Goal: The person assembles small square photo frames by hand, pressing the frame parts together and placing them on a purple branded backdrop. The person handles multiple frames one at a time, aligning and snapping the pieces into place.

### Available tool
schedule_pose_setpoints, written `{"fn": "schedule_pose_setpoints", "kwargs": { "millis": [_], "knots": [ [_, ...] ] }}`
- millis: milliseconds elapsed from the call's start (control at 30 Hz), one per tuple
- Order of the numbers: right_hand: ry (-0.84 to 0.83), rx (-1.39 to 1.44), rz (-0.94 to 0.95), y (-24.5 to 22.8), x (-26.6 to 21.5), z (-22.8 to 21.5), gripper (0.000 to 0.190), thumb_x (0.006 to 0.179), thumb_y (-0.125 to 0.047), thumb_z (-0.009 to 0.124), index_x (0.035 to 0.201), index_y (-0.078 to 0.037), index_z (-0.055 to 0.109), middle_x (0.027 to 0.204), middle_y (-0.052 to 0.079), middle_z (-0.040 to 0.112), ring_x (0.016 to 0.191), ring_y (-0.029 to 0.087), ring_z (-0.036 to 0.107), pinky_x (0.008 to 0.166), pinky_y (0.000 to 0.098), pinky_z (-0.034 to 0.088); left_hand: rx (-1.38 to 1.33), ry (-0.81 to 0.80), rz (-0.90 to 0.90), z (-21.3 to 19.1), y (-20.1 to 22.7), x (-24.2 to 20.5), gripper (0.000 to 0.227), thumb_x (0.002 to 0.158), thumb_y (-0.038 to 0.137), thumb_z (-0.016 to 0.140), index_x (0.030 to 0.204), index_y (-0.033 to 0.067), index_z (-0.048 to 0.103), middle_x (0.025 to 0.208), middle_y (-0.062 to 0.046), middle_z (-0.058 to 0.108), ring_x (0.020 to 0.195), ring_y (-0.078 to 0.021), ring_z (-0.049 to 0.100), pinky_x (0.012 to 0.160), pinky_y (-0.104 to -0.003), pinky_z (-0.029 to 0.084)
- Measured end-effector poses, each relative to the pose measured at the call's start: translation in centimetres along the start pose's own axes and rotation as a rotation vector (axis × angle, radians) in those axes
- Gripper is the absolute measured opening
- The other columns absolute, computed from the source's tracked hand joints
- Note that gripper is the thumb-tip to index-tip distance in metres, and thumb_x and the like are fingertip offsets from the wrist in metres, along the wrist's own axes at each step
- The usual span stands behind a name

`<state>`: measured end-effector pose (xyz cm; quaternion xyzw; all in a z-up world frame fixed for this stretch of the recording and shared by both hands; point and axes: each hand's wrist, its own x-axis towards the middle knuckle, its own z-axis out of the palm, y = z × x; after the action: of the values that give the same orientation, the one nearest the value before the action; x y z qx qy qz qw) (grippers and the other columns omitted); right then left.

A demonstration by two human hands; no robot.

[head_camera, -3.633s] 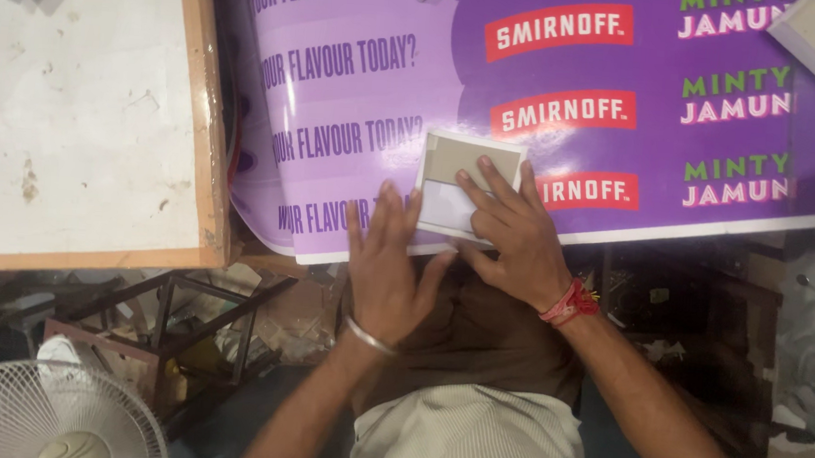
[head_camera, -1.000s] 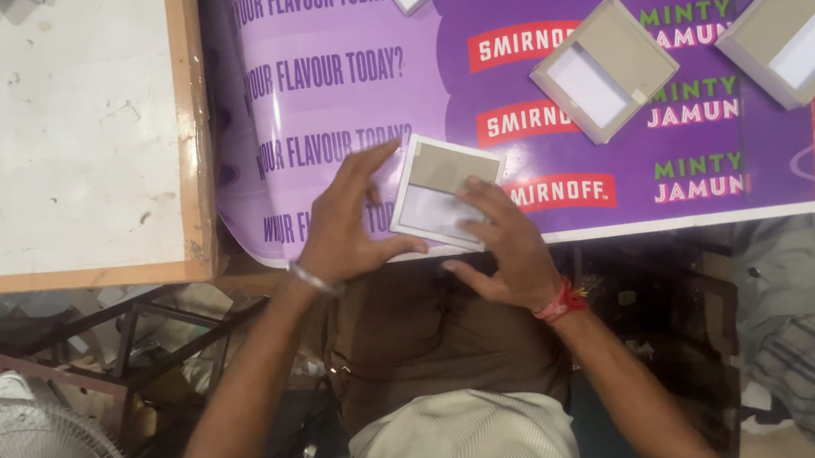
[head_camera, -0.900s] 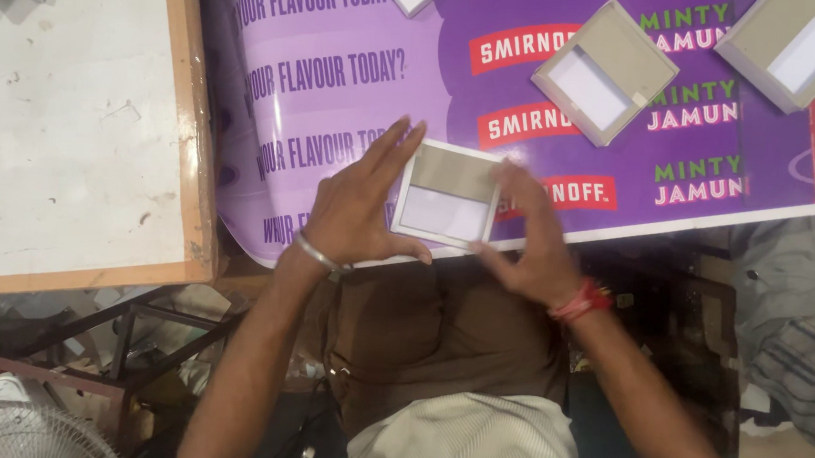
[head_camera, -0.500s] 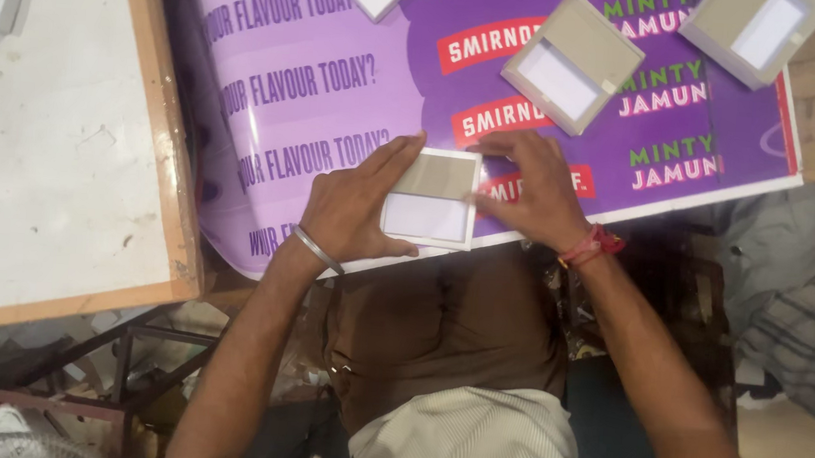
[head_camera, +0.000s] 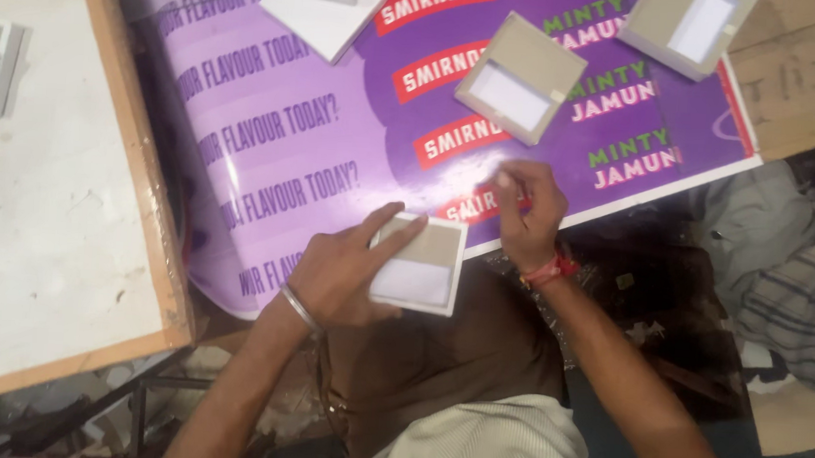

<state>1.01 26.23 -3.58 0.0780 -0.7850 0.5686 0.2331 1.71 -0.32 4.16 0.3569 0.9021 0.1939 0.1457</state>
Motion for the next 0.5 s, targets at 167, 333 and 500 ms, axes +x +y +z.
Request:
{"fn": "schedule_pose_setpoints", "kwargs": {
  "millis": [167, 333, 500],
  "knots": [
    [0.048, -0.077, 0.073, 0.2, -0.8, 0.0, 0.01, 0.101, -0.002, 0.064, 0.111, -0.001, 0.065, 0.1, 0.009, 0.072, 0.083, 0.013, 0.072, 0.068, 0.0253, 0.055, 0.256, 0.108, 0.022, -8.3, 1.0, 5.8, 0.111, 0.068, 0.058, 0.088, 0.156, 0.0263, 0.029, 0.16, -0.025, 0.033, 0.088, -0.033, 0.074, 0.058, -0.04, 0.06],
    [0.121, -0.036, 0.031, -0.6, 0.0, -0.3, 0.015, 0.102, 0.0, 0.064, 0.117, 0.0, 0.063, 0.105, 0.01, 0.073, 0.088, 0.015, 0.071, 0.076, 0.0261, 0.056, 0.223, 0.484, -0.012, -11.3, -1.0, 9.8, 0.118, 0.077, 0.054, 0.086, 0.164, 0.0135, 0.016, 0.168, -0.023, 0.034, 0.087, -0.0308, 0.074, 0.063, -0.039, 0.059],
    [0.158, -0.074, 0.04, 0.3, 0.4, -0.5, 0.036, 0.096, -0.007, 0.071, 0.13, -0.002, 0.059, 0.128, 0.016, 0.062, 0.116, 0.027, 0.064, 0.097, 0.0385, 0.056, 0.038, 0.017, -0.061, -0.2, -0.3, 9.4, 0.104, 0.074, 0.055, 0.085, 0.159, 0.0186, 0.037, 0.16, -0.017, 0.045, 0.096, -0.041, 0.068, 0.074, -0.049, 0.056]
  ]
}}
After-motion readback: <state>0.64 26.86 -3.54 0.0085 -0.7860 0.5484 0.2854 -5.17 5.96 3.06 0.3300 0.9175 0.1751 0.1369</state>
